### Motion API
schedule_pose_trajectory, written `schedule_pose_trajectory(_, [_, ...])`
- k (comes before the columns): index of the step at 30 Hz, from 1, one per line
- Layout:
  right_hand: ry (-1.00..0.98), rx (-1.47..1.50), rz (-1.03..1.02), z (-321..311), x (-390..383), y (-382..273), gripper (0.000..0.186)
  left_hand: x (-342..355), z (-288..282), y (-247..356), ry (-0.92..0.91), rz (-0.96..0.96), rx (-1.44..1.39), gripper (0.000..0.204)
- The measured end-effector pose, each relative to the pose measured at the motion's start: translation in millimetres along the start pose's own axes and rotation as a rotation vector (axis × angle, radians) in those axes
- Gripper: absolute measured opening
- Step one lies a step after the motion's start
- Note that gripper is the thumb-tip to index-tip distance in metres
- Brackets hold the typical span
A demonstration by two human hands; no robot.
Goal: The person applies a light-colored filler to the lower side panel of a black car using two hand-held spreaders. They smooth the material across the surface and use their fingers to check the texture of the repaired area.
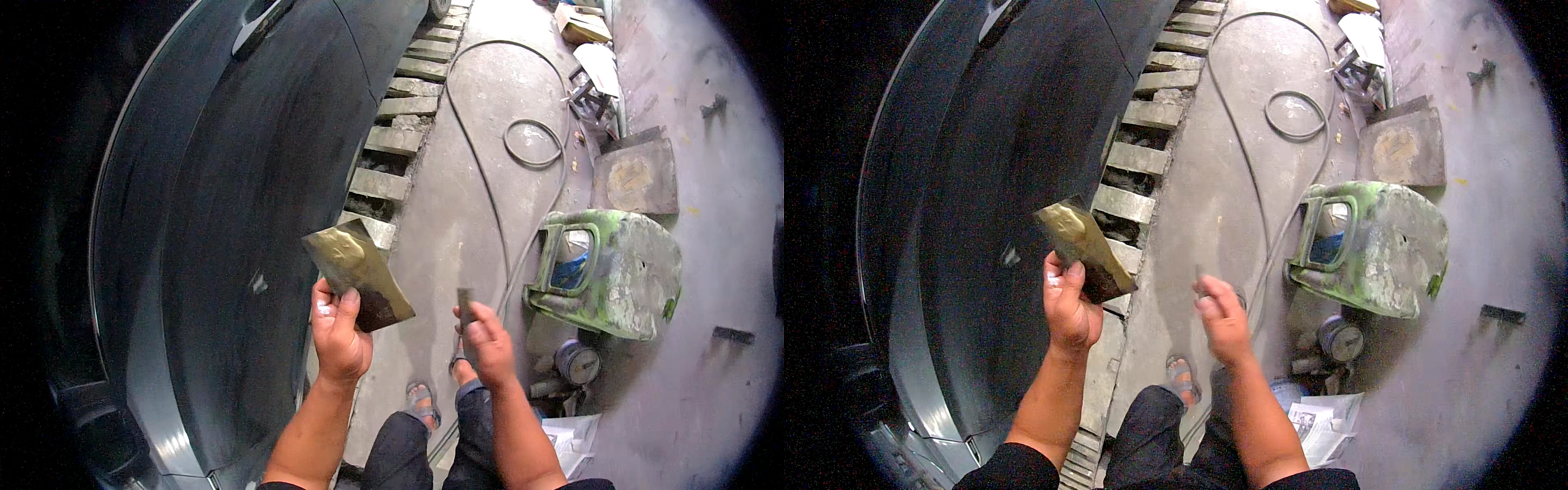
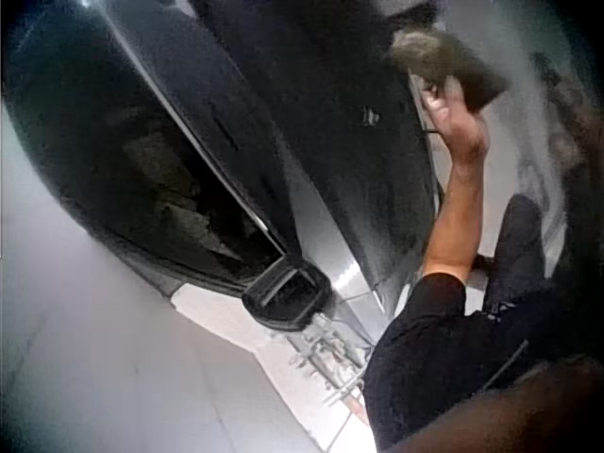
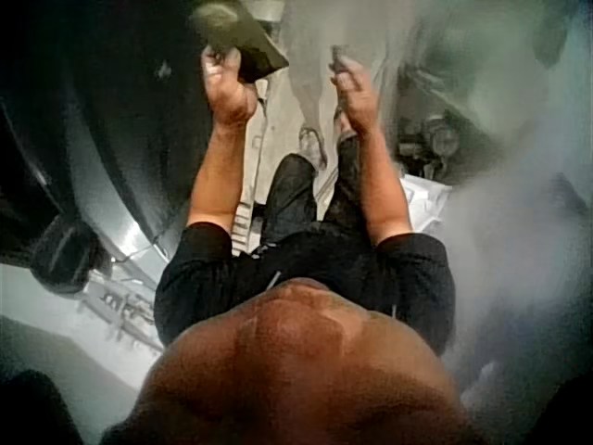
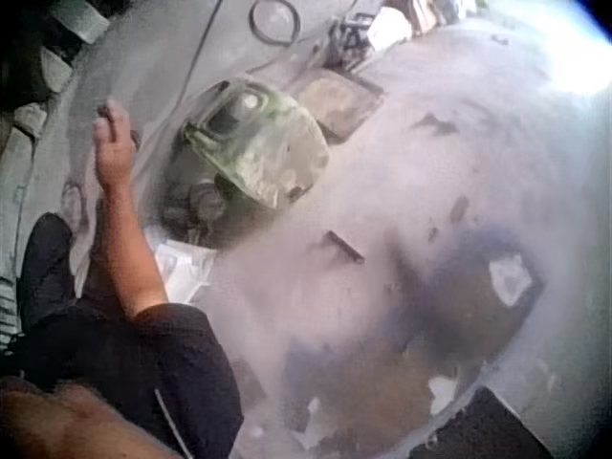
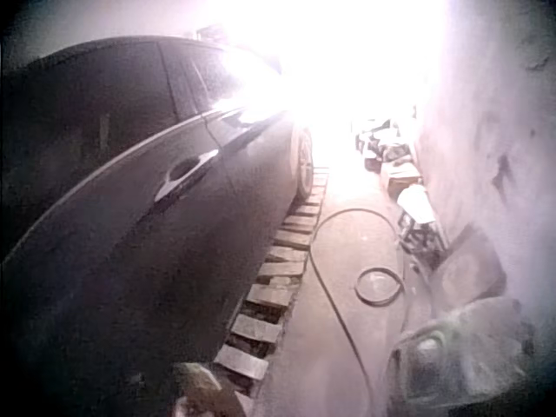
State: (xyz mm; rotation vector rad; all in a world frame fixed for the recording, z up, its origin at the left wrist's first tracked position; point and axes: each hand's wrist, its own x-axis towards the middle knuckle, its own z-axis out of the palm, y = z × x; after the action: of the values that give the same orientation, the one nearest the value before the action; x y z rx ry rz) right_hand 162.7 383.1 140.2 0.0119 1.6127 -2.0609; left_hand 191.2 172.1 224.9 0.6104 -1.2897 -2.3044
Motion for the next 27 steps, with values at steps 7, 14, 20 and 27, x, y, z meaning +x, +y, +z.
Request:
schedule_pose_trajectory(7, [-0.135,0.480,0.135,-9,-89,-36,0.041,-75,13,12,0.042,0.094,-0.083,0.029])
schedule_pose_trajectory(14, [-0.137,0.216,0.004,18,-145,-48,0.035,-154,15,25,-0.073,0.132,-0.056,0.044])
schedule_pose_trajectory(20, [-0.098,0.207,-0.019,-2,-166,-53,0.033,-181,26,25,-0.319,0.114,0.128,0.044])
schedule_pose_trajectory(27, [-0.115,0.186,-0.053,-24,-179,-64,0.033,-195,24,19,-0.448,-0.012,0.115,0.043])
